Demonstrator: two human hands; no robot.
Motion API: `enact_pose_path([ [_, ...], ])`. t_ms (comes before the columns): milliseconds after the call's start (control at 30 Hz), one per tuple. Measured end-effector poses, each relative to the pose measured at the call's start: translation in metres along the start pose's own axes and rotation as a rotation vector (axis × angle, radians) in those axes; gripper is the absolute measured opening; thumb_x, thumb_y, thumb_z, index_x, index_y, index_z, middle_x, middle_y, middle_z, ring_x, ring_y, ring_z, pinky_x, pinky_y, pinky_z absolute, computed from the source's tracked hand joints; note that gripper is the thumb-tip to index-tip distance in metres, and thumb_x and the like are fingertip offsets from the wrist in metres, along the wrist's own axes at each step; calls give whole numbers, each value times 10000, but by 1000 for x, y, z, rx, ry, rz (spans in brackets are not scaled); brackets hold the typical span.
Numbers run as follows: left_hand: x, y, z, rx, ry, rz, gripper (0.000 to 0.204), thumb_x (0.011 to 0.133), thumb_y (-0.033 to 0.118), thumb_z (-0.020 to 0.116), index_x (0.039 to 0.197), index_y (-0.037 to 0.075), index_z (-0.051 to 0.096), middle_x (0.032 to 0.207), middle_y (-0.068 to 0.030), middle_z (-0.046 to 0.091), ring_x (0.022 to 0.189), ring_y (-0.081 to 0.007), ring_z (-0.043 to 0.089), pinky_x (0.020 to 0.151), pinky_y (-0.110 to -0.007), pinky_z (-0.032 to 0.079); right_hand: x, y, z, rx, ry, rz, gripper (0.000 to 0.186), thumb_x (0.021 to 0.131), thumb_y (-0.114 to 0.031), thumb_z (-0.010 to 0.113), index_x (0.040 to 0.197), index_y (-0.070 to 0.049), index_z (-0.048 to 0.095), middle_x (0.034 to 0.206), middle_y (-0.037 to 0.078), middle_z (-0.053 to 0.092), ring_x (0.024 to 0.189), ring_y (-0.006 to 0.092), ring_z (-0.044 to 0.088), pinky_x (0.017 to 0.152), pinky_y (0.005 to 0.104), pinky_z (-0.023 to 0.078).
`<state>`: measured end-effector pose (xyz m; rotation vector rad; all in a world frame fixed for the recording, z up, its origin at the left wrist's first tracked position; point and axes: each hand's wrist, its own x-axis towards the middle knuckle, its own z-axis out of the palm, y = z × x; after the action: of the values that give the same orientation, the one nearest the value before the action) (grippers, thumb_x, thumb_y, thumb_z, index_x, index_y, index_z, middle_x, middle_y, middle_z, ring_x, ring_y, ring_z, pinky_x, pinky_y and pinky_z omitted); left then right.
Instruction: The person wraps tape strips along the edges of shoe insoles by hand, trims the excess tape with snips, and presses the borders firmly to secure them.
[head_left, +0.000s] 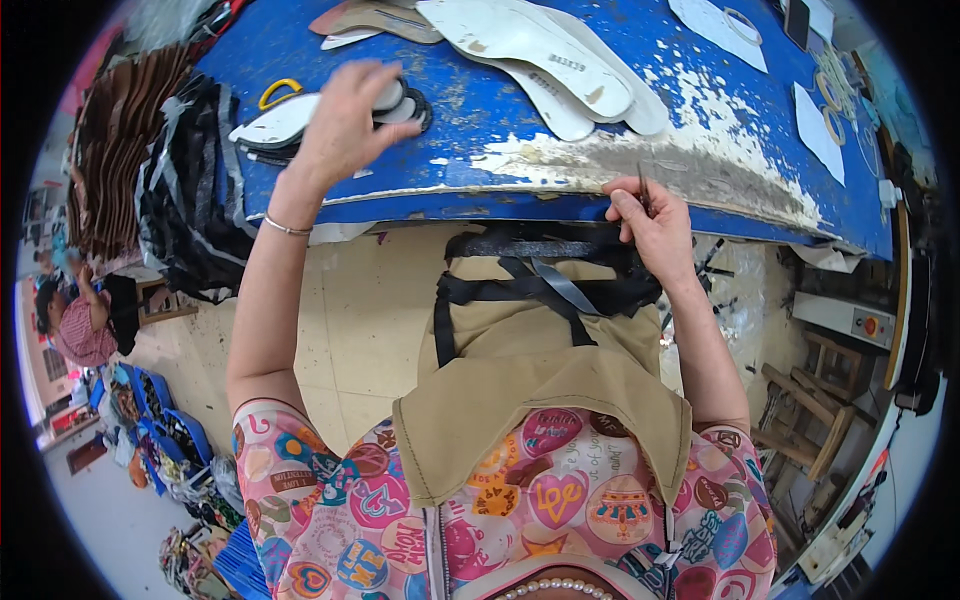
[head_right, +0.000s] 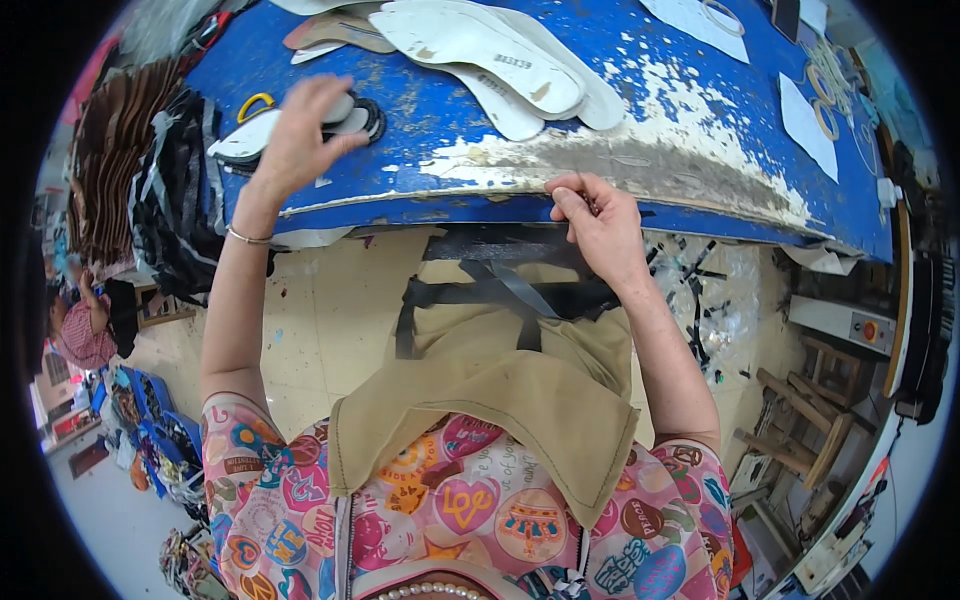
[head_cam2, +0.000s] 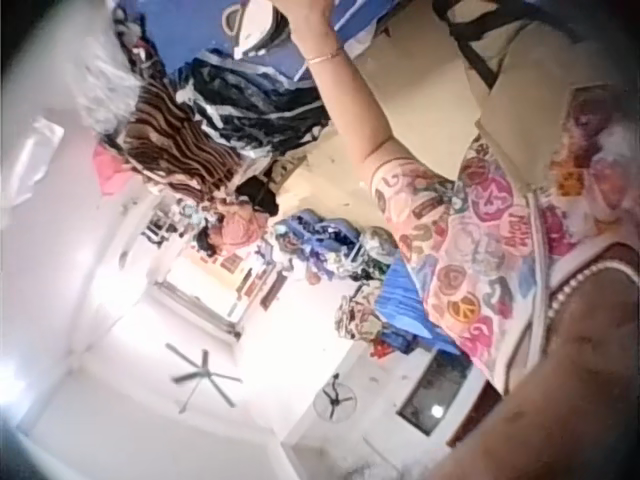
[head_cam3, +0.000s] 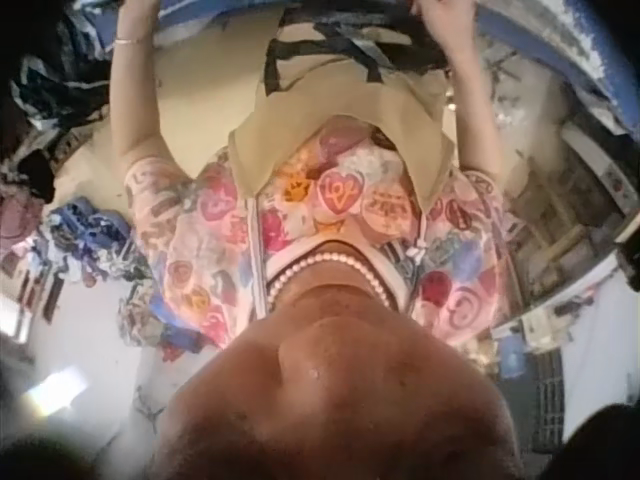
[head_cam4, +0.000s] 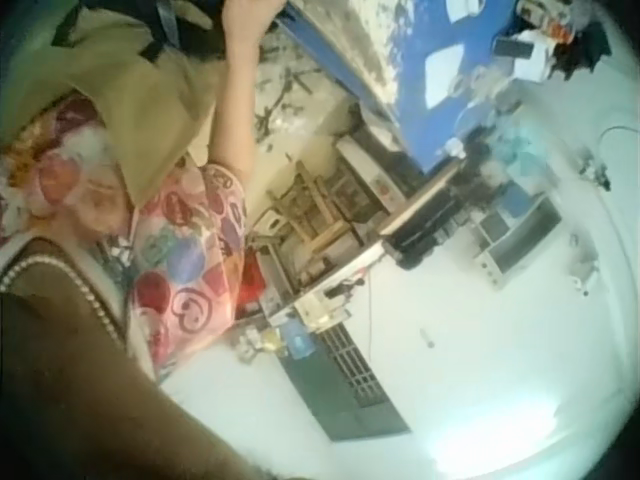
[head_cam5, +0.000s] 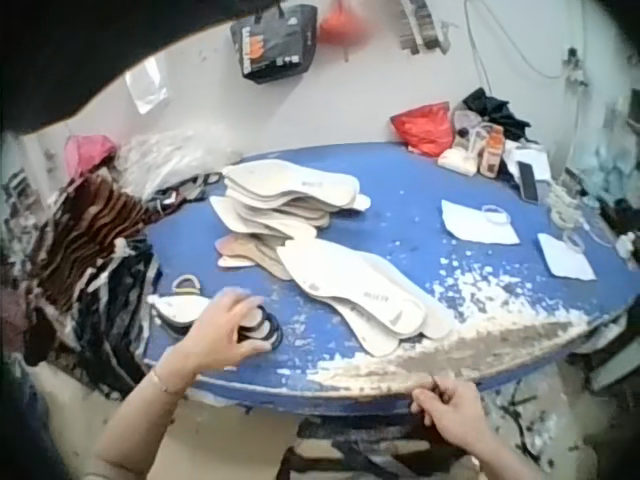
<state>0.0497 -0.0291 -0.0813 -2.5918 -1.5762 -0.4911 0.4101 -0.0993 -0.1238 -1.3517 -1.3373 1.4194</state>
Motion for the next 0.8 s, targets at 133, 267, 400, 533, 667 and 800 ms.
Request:
enact_pose_path([
  [133,-17,5,35,113,-5,-42,639,808,380,657,1332,87,439,1402,-180,359,1317,-357,299,1085,-453,243,-14,2,4,-432,-47,-93,123,829,-68,622,938,-22,652,799,36,636,693,131,583,628,255,462],
  [267,-22,40,34,-186,199,-113,479,813,239,676,1243,80,536,1329,-163,457,1264,-324,389,1040,-407,323,-20,30,20,-654,-149,-248,187,764,-97,649,946,-55,656,904,96,629,792,299,619,682,359,498],
  [400,-36,84,40,-482,421,-73,218,806,44,647,1023,29,641,1068,-127,635,1013,-268,586,896,-344,445,-15,49,37,-823,-220,-308,269,747,-104,655,1013,-70,639,958,97,617,815,324,617,708,393,497],
  [533,-48,108,53,-582,500,-110,178,800,37,647,978,29,650,944,-115,654,882,-256,607,788,-326,477,-8,53,38,-1142,-288,-237,142,732,-112,631,855,-41,634,899,101,608,809,306,621,705,401,505],
  [667,-64,125,67,-808,470,-263,157,846,-5,587,994,-6,637,961,-105,655,877,-182,606,801,-272,458,-3,13,19,-947,-273,-347,107,726,-106,640,805,-35,629,804,100,595,806,292,595,692,385,482],
  [800,-60,155,74,-898,356,-214,216,806,-9,608,1020,8,630,988,-110,644,920,-214,598,827,-307,457,-7,-27,4,-736,-263,-285,153,731,-173,684,796,-46,627,749,90,566,758,280,573,640,359,447],
])
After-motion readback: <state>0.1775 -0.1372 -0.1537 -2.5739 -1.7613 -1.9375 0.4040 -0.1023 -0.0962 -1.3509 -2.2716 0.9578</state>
